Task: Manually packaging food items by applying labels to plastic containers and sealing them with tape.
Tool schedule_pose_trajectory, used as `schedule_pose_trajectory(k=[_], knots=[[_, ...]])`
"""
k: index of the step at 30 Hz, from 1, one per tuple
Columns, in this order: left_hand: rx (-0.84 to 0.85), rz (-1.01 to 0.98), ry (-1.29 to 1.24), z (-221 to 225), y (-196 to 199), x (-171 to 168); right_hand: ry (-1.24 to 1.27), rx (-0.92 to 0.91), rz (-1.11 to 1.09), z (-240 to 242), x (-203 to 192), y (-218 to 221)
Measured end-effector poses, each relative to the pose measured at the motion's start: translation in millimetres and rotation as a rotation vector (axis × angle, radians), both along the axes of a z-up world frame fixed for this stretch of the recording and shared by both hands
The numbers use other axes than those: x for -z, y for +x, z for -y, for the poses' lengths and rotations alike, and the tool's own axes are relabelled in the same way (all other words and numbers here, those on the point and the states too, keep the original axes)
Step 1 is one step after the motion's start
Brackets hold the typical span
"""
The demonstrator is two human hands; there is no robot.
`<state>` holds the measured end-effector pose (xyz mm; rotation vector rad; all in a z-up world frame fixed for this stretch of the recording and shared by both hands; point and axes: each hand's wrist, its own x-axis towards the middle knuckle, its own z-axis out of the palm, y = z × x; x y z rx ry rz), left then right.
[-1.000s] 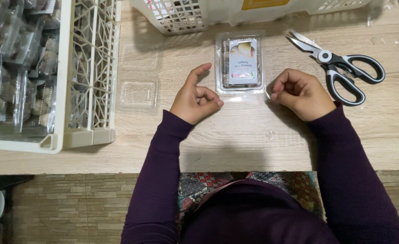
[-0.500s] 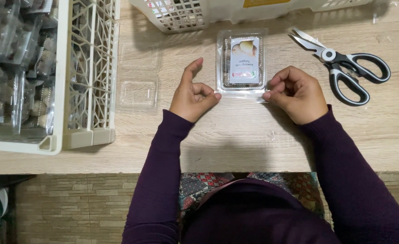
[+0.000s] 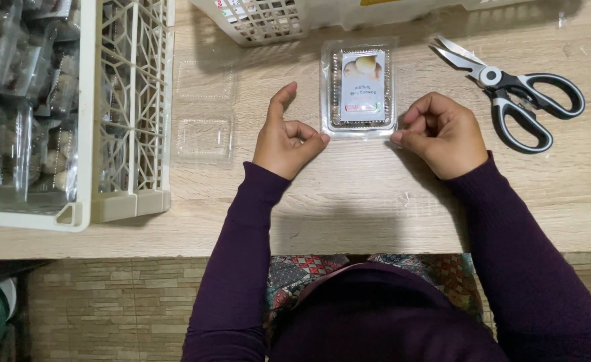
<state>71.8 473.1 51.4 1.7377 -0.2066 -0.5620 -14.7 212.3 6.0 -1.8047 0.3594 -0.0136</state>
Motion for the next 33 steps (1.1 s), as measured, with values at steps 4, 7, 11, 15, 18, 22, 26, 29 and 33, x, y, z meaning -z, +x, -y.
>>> schedule_pose_trajectory(k=[4, 7, 11, 15, 18, 22, 26, 29, 33], knots=[[-0.004, 0.002, 0.011, 0, 0, 4, -0.041, 0.0, -0.003, -1, -3, 1], [-0.009, 0.0, 0.012, 0, 0, 10, -0.065, -0.001, -0.024, -2, -9, 1], [-0.014, 0.019, 0.039, -1, 2, 22, -0.105, 0.002, -0.07, -1, -8, 3], [-0.013, 0.054, 0.089, -1, 4, 32, -0.134, 0.002, -0.092, -2, -11, 4], [-0.033, 0.064, 0.136, 0, 1, 29, -0.16, 0.009, -0.1, -4, -10, 6], [-0.042, 0.11, 0.174, 2, -2, 30, -0.163, 0.017, -0.059, -7, -11, 5], [-0.064, 0.167, 0.201, 3, -2, 29, -0.189, 0.025, -0.043, -6, -9, 6], [-0.083, 0.197, 0.217, 5, -4, 24, -0.214, 0.026, -0.029, -7, -14, 6], [-0.126, 0.242, 0.195, 7, -2, 38, -0.283, 0.022, 0.041, -7, -4, 6]])
